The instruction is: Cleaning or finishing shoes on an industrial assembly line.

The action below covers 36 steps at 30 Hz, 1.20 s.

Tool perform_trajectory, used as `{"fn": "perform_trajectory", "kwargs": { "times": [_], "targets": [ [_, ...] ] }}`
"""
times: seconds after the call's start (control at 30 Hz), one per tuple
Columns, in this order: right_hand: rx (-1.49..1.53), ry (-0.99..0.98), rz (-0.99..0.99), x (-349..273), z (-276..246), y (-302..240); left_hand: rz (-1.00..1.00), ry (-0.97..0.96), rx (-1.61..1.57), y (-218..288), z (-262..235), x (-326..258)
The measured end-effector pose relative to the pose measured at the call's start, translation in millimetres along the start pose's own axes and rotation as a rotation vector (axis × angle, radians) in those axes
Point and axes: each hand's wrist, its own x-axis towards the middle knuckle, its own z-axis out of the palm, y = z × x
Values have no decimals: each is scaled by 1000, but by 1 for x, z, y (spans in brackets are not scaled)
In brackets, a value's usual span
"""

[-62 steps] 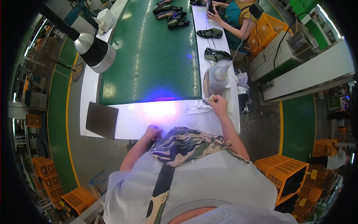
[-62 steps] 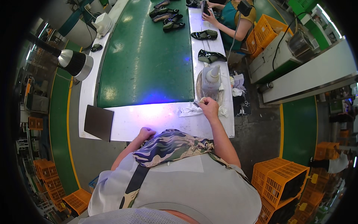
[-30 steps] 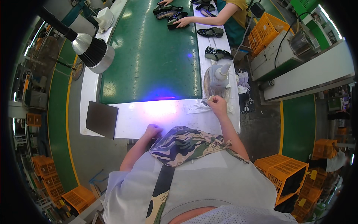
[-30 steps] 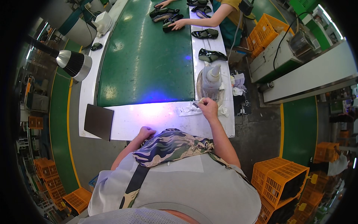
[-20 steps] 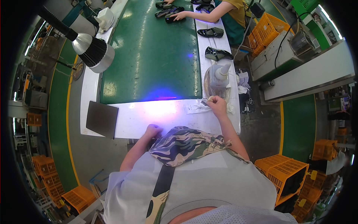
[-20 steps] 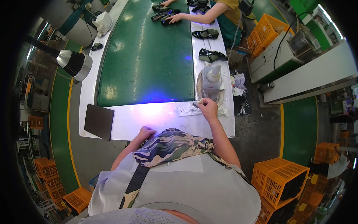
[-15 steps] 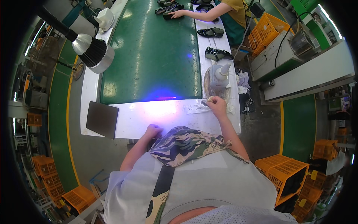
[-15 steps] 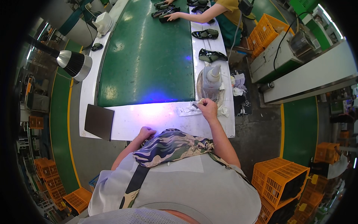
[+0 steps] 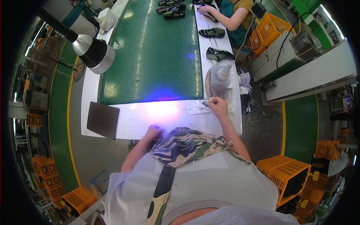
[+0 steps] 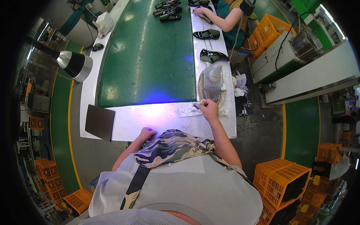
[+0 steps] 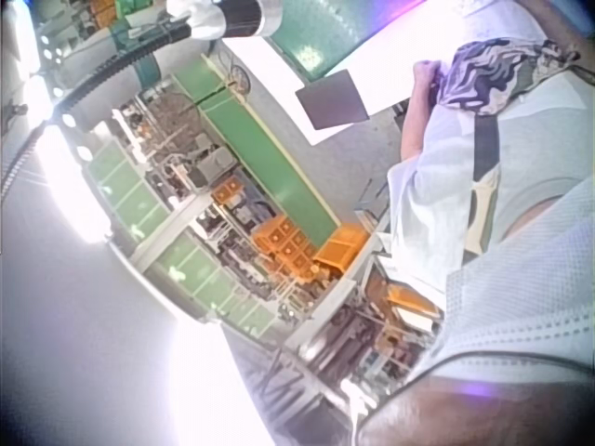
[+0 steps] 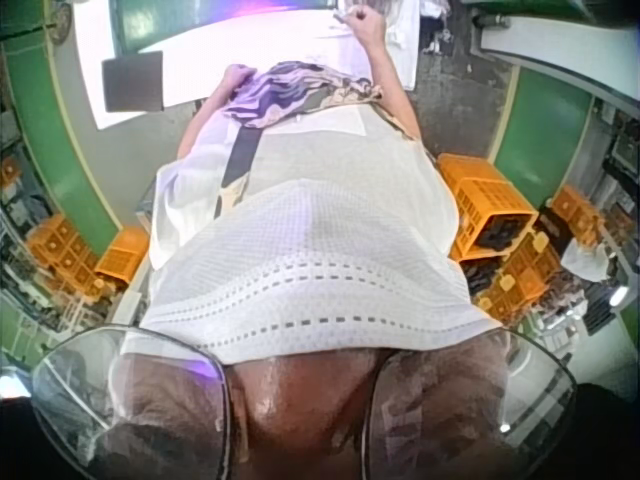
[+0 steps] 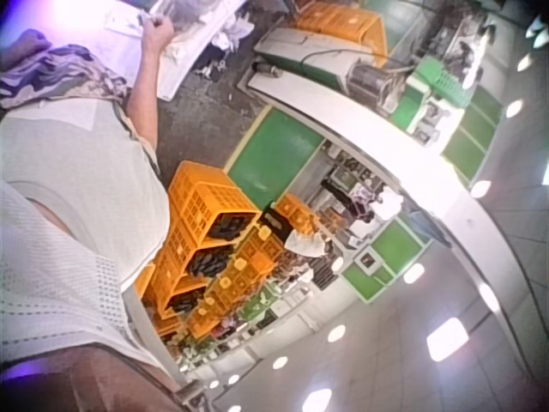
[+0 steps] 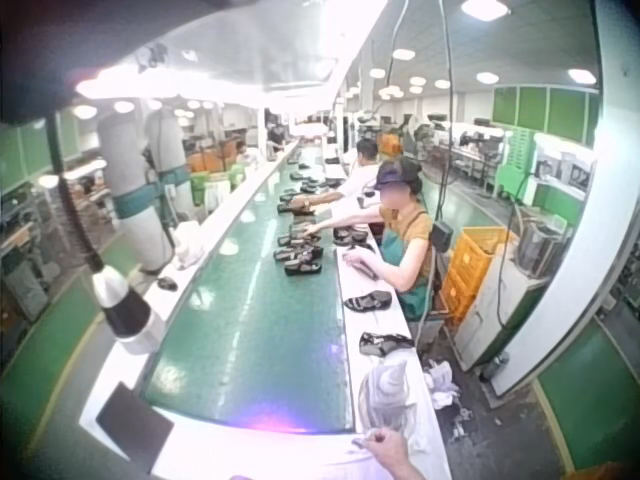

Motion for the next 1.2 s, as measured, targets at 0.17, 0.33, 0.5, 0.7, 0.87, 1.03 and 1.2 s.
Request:
{"fn": "perform_trajectory", "kwargs": {
  "times": [0.17,0.33,0.5,0.7,0.87,1.03,1.2],
  "targets": [
    [-17,1,4,1,1,1,-9,-1,-17,1,0,0],
    [-20,-3,-2,0,1,2,-12,2,-18,-1,0,1],
    [-44,-9,0,0,1,4,-14,1,-11,-1,0,1],
    [-24,-8,-8,0,1,1,-15,6,-2,2,0,0],
    [-50,-7,4,-1,1,-4,-7,7,-8,3,1,-1],
    [-44,-22,6,-1,1,-4,-2,11,2,2,0,-1],
    [-55,-31,23,-3,1,-7,-13,15,-7,4,2,-2]
  ]
}}
